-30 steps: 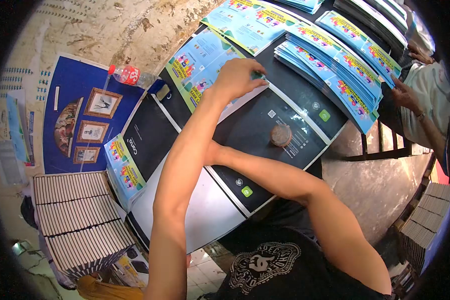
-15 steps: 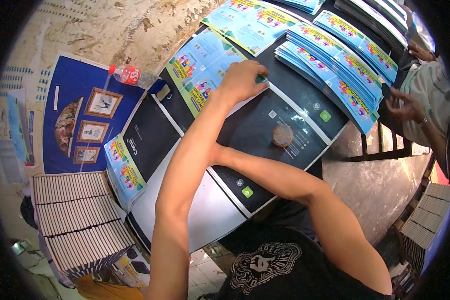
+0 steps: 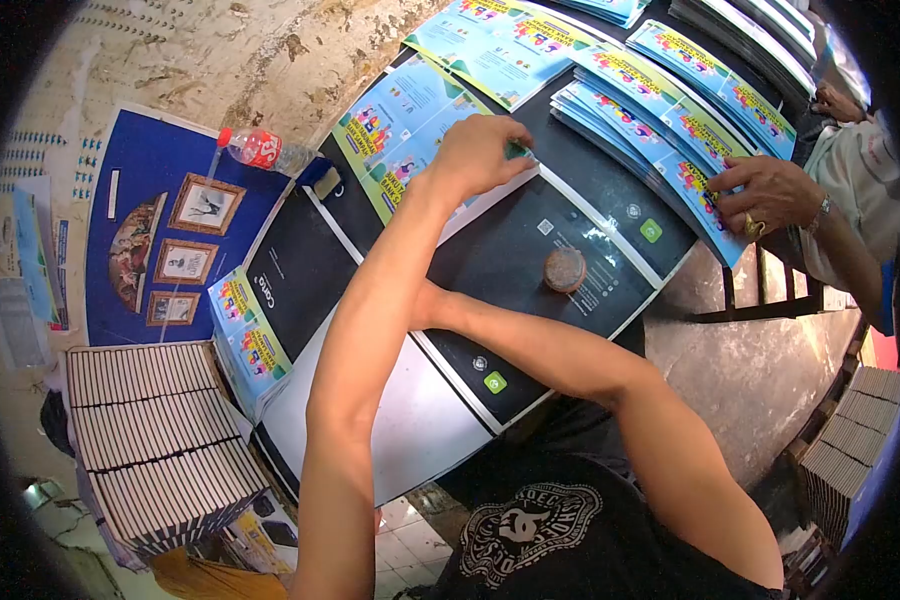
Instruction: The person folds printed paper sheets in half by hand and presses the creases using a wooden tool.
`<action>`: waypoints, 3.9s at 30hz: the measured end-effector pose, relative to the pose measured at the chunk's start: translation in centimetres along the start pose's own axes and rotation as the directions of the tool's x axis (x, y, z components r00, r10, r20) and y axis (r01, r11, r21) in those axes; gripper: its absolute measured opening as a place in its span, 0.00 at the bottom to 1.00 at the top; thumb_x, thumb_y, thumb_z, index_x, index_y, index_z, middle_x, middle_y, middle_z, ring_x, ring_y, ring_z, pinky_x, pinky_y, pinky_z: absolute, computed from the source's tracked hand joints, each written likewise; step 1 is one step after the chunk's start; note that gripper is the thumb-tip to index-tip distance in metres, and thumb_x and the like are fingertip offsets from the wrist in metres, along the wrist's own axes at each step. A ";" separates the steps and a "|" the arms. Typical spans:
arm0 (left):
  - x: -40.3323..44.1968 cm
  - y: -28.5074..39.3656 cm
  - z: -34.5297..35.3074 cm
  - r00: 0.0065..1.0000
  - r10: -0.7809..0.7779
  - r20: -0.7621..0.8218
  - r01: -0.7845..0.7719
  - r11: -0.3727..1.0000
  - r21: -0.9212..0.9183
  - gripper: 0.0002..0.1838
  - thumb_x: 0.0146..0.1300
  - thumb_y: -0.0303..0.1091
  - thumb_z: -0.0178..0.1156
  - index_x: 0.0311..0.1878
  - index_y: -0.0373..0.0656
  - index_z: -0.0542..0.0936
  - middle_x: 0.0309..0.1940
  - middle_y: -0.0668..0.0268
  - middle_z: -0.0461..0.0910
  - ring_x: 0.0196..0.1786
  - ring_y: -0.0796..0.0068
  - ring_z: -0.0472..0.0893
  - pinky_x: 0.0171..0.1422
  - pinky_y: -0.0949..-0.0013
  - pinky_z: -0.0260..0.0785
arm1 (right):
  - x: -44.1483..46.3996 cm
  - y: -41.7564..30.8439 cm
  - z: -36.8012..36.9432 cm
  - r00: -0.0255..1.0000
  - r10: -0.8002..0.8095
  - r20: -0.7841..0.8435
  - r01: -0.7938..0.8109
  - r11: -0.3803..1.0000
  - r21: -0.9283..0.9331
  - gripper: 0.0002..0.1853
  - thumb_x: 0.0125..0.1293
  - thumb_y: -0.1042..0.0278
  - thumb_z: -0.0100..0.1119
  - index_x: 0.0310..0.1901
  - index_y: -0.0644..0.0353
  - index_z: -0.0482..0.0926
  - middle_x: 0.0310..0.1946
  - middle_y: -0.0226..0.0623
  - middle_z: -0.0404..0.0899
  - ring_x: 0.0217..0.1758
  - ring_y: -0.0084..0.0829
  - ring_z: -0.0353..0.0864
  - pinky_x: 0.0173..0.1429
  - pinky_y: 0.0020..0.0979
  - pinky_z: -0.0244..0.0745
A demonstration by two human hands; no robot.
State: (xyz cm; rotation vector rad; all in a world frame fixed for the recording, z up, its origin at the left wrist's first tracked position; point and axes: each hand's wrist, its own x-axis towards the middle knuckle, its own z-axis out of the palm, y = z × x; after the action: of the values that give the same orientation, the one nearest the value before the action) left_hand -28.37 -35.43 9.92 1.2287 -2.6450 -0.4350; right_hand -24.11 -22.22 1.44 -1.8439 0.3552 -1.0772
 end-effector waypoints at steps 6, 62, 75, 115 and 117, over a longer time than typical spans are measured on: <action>-0.2 0.0 -0.1 0.999 0.010 -0.041 -0.012 0.999 -0.041 0.15 0.57 0.42 0.71 0.45 0.45 0.88 0.44 0.59 0.88 0.50 0.56 0.85 0.56 0.60 0.76 | 0.1 -0.6 -0.4 1.000 -0.026 -0.009 0.026 1.000 -0.010 0.17 0.67 0.60 0.58 0.51 0.62 0.82 0.56 0.57 0.80 0.62 0.57 0.76 0.69 0.49 0.67; -6.2 2.9 -4.5 0.758 -0.265 -0.596 0.436 0.885 0.160 0.16 0.69 0.41 0.58 0.35 0.37 0.85 0.33 0.46 0.83 0.38 0.42 0.84 0.45 0.46 0.76 | -0.4 3.5 2.1 0.998 -0.052 0.024 0.055 0.987 -0.153 0.13 0.65 0.58 0.63 0.40 0.62 0.84 0.36 0.53 0.83 0.42 0.54 0.82 0.51 0.48 0.75; -34.4 7.8 -20.7 -0.064 -0.318 -0.946 0.243 0.914 -0.324 0.25 0.80 0.48 0.45 0.44 0.33 0.79 0.31 0.61 0.79 0.33 0.71 0.78 0.38 0.67 0.72 | -1.7 -14.9 -7.5 0.643 -0.032 -0.765 -0.214 0.952 -0.220 0.51 0.51 0.53 0.82 0.71 0.68 0.62 0.63 0.52 0.69 0.65 0.43 0.71 0.66 0.43 0.68; -47.4 10.8 7.3 -0.016 -0.810 -0.586 0.078 0.583 -0.809 0.10 0.55 0.15 0.72 0.40 0.30 0.84 0.40 0.63 0.85 0.43 0.76 0.82 0.51 0.70 0.74 | -13.5 -11.5 0.5 0.788 0.530 -0.313 -0.502 0.848 0.171 0.05 0.66 0.73 0.70 0.40 0.64 0.84 0.35 0.26 0.83 0.38 0.17 0.77 0.47 0.23 0.72; -47.4 11.9 6.8 0.000 -0.826 -0.564 0.121 0.559 -0.820 0.10 0.59 0.17 0.69 0.45 0.29 0.83 0.41 0.62 0.85 0.44 0.76 0.82 0.53 0.69 0.74 | -13.9 -13.2 0.5 0.760 0.565 -0.321 -0.548 0.823 0.150 0.07 0.69 0.70 0.68 0.38 0.66 0.85 0.34 0.26 0.84 0.37 0.17 0.77 0.46 0.23 0.72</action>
State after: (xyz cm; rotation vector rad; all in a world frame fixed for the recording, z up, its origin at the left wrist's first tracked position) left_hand -8.64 9.60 5.27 1.4791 -0.7250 -0.3157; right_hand -34.28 -6.33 5.04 -1.3496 1.0187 -0.9674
